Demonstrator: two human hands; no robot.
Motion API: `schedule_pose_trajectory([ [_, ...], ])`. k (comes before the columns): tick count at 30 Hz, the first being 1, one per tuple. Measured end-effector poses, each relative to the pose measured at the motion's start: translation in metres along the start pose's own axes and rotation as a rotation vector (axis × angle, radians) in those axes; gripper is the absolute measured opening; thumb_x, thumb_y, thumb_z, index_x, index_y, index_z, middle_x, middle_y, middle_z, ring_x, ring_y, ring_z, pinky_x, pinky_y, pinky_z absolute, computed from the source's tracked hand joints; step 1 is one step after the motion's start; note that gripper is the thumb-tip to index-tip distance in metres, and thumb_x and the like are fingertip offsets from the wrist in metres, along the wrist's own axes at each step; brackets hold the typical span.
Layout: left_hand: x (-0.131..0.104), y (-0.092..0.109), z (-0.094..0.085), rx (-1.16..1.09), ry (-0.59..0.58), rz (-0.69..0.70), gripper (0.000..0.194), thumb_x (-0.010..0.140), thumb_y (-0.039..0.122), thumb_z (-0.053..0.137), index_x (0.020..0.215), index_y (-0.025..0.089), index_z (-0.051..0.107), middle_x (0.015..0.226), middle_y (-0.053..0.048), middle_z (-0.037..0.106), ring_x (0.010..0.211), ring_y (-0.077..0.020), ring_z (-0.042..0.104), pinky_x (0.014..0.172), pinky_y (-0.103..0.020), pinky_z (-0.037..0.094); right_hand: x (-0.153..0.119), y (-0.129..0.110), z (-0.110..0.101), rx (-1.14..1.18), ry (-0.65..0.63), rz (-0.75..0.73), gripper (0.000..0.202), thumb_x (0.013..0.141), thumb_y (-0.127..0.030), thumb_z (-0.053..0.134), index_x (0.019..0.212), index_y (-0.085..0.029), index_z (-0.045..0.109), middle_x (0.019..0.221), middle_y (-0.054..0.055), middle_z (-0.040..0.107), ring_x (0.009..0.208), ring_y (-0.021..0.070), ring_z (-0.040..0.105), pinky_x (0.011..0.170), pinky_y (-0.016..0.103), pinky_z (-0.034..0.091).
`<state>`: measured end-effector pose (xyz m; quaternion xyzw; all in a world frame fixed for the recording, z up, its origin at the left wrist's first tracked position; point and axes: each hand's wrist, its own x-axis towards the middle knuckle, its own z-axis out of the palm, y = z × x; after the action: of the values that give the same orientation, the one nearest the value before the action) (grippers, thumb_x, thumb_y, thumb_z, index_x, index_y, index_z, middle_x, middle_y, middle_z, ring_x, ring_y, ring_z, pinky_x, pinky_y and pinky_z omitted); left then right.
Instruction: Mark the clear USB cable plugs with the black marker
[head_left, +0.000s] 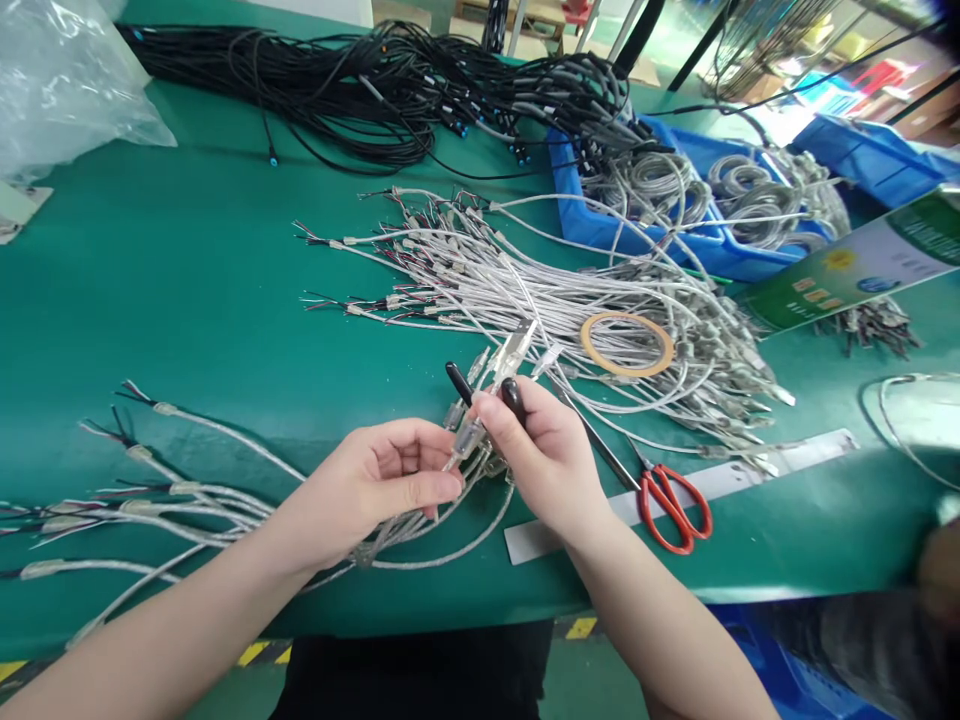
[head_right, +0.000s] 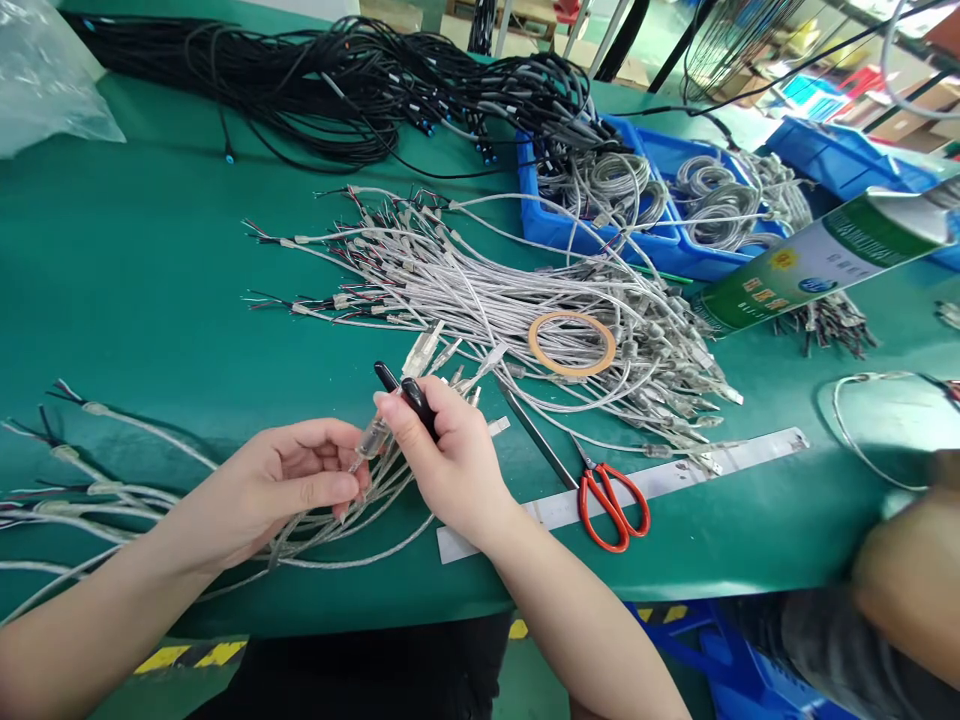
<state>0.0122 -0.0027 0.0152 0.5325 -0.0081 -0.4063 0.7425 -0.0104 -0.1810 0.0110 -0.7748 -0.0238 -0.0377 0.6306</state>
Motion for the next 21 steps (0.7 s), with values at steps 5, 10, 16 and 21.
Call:
schedule_pose_trajectory([
  [5, -0.0002, 0.001, 0.0013, 0.008, 0.019, 0.013, 0.015, 0.077, 0.013, 0.075, 0.077, 0.012, 0.06, 0.061, 0.001, 0.067, 0.056, -0.0068, 0.061, 0.056, -0.011, 0.05, 0.0001, -0.0004, -0.0002, 0.023, 0.012, 0.021, 0.032, 0.095, -0.035, 0.057, 0.072, -0.015, 0.048, 0.067, -0.003, 0.046, 0.061, 0.0062, 0.04, 0.058, 0.02, 0.034],
  [10, -0.0016, -0.0007, -0.0009, 0.024, 0.01, 0.016, 0.016, 0.077, 0.017, 0.076, 0.078, 0.011, 0.061, 0.067, -0.002, 0.071, 0.056, -0.0076, 0.063, 0.057, -0.012, 0.052, 0.0009, 0.0013, 0.0009, 0.048, 0.009, 0.075, 0.034, 0.094, -0.041, 0.056, 0.074, -0.015, 0.05, 0.067, -0.002, 0.044, 0.061, 0.0069, 0.039, 0.058, 0.021, 0.033],
  [16, -0.0013, -0.0011, -0.0024, 0.015, 0.032, 0.032, 0.014, 0.077, 0.018, 0.076, 0.076, 0.012, 0.063, 0.067, -0.002, 0.071, 0.058, -0.008, 0.065, 0.058, -0.012, 0.053, -0.0008, 0.0035, -0.0012, 0.111, -0.04, 0.072, 0.035, 0.098, -0.047, 0.05, 0.086, -0.015, 0.06, 0.066, -0.002, 0.044, 0.059, 0.0069, 0.04, 0.056, 0.021, 0.033],
  [21, -0.0029, -0.0009, -0.0045, 0.038, 0.07, 0.107, 0.012, 0.08, 0.022, 0.074, 0.078, 0.014, 0.065, 0.067, 0.0, 0.07, 0.061, -0.0091, 0.065, 0.059, -0.014, 0.054, -0.0068, -0.0035, -0.0037, 0.056, -0.303, 0.003, 0.036, 0.104, -0.038, 0.037, 0.131, -0.017, 0.047, 0.081, 0.001, 0.057, 0.071, 0.0092, 0.054, 0.068, 0.023, 0.042],
])
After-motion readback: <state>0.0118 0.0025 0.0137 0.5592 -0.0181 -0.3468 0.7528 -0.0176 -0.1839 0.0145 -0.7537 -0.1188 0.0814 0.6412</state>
